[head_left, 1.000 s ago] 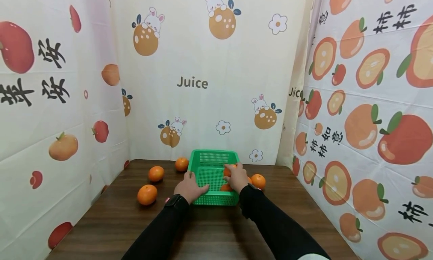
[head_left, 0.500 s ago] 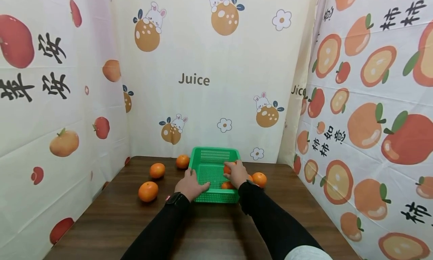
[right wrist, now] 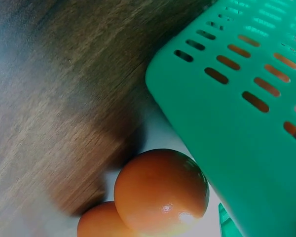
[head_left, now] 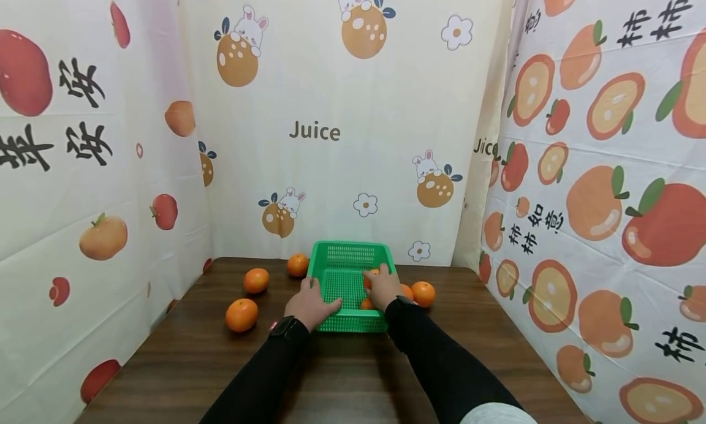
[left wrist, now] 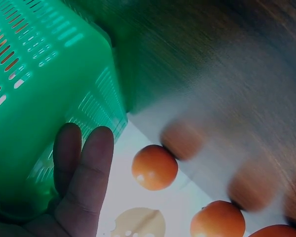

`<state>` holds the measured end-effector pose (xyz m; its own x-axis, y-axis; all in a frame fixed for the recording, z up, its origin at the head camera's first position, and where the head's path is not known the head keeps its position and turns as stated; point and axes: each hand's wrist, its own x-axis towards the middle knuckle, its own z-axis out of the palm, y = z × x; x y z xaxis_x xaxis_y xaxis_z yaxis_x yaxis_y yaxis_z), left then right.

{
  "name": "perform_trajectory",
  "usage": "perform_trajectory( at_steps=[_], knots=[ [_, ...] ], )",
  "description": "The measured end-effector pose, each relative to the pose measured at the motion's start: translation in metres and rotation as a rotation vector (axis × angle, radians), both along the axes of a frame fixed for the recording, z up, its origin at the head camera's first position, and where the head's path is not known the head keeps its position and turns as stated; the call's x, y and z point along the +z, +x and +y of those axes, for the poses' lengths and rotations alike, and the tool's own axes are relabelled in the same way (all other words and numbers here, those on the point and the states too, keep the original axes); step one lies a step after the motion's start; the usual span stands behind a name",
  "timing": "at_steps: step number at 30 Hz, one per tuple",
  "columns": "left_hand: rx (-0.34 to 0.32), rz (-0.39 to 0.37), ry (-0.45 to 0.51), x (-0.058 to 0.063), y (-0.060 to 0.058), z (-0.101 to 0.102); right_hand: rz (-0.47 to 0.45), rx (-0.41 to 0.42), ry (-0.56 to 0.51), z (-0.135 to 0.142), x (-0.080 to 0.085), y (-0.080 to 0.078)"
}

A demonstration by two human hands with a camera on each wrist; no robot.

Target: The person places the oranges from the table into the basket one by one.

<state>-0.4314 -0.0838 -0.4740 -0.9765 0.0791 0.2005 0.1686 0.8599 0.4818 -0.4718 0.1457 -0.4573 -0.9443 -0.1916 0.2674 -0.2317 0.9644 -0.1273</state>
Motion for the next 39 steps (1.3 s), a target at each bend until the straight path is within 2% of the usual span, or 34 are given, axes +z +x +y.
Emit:
perform_trajectory(
  at_steps=[5,9,18,26,34,39],
  knots=[
    [0.006,-0.002,-0.011,-0.003,0.0,0.001,-0.062,-0.009,0.016,-0.002,0.003,0.008],
    [0.009,0.013,-0.023,-0.002,0.001,0.001,-0.071,-0.011,0.003,-0.003,0.005,0.009],
    [0.003,-0.024,-0.006,-0.001,0.004,0.001,-0.085,-0.016,0.026,0.0,-0.007,0.0],
    [0.01,-0.005,-0.012,0.002,0.002,0.002,-0.133,0.009,0.065,0.0,0.003,0.005],
    [0.011,-0.006,-0.002,-0.001,0.002,0.004,-0.213,0.015,0.106,0.002,-0.005,-0.002],
    [0.018,0.009,-0.008,-0.001,0.001,0.002,-0.239,0.032,0.084,0.0,-0.002,-0.002]
  ],
)
